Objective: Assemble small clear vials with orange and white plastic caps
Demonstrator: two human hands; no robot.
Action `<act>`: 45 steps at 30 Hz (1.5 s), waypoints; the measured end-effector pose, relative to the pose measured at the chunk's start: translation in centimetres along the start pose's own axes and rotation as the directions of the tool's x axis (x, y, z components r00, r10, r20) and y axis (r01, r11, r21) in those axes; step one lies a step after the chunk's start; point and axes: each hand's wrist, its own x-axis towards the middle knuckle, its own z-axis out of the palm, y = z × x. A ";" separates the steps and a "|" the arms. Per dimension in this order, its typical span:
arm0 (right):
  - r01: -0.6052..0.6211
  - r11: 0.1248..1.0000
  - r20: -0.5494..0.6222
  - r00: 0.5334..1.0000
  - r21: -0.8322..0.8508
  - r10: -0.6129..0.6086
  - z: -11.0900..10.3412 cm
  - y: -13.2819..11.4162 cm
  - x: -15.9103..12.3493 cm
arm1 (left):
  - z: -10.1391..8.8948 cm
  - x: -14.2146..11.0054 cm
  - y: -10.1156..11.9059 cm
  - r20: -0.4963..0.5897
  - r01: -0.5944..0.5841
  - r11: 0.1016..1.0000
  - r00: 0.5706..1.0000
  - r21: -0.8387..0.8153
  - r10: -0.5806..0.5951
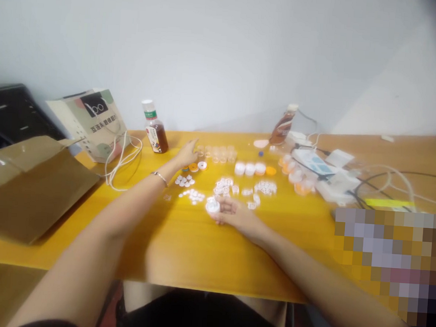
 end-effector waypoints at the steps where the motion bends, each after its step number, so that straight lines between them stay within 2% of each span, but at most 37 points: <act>1: -0.002 1.000 0.000 1.000 0.003 0.002 0.0 0.0 0.0 | 0.5 0.6 -0.2 0.002 0.004 1.000 1.000 0.011 -0.004; 4: -0.014 1.000 -0.004 1.000 0.014 0.014 0.0 0.0 0.0 | 1.9 1.5 -0.8 0.004 0.015 0.999 1.000 0.033 -0.015; 7: -0.018 1.000 -0.015 1.000 0.016 0.018 0.0 -0.1 -0.1 | 2.4 1.6 -1.0 -0.012 0.026 0.999 1.000 0.042 -0.025; 12: -0.008 1.000 -0.031 0.999 0.004 0.008 -0.1 -0.4 -0.2 | 0.5 0.5 0.0 -0.143 0.008 1.000 0.990 0.010 -0.006; 15: 0.028 1.000 -0.025 0.999 -0.014 -0.028 -0.2 -0.6 -0.3 | -1.4 -2.3 2.1 -0.176 -0.029 0.998 0.984 -0.049 0.020; 16: 0.039 0.999 -0.028 0.999 -0.022 -0.040 -0.2 -0.6 -0.3 | -1.9 -3.7 3.0 -0.158 -0.055 0.995 0.987 -0.088 0.040; 18: 0.054 0.998 -0.054 0.997 -0.037 -0.056 -0.1 -0.8 -0.3 | -2.7 -7.0 4.7 -0.081 -0.119 0.944 0.992 -0.308 0.099; 20: 0.063 0.996 -0.079 0.995 -0.055 -0.068 -0.1 -0.8 -0.3 | -3.0 -10.3 6.1 -0.037 -0.143 0.904 0.989 -0.403 0.140; 22: 0.081 0.994 -0.075 0.993 -0.078 -0.086 0.0 -0.9 -0.2 | -2.8 -13.0 6.9 -0.058 -0.191 0.894 0.981 -0.406 0.184; 25: 0.108 0.987 -0.037 0.993 -0.115 -0.113 0.0 -0.9 -0.2 | -2.2 -15.0 7.0 -0.101 -0.267 0.891 0.964 -0.368 0.247; 31: 0.151 0.976 -0.015 0.988 -0.160 -0.155 0.0 -1.0 -0.4 | -1.5 -15.6 6.7 -0.040 -0.315 0.910 0.948 -0.271 0.316; 37: 0.174 0.968 -0.015 0.984 -0.182 -0.180 0.2 -1.0 -0.6 | -1.0 -15.9 6.5 -0.017 -0.272 0.914 0.960 -0.302 0.280; 45: 0.184 0.960 -0.009 0.982 -0.212 -0.190 0.4 -1.3 -0.8 | -0.9 -15.9 6.4 0.015 -0.270 0.920 0.958 -0.284 0.285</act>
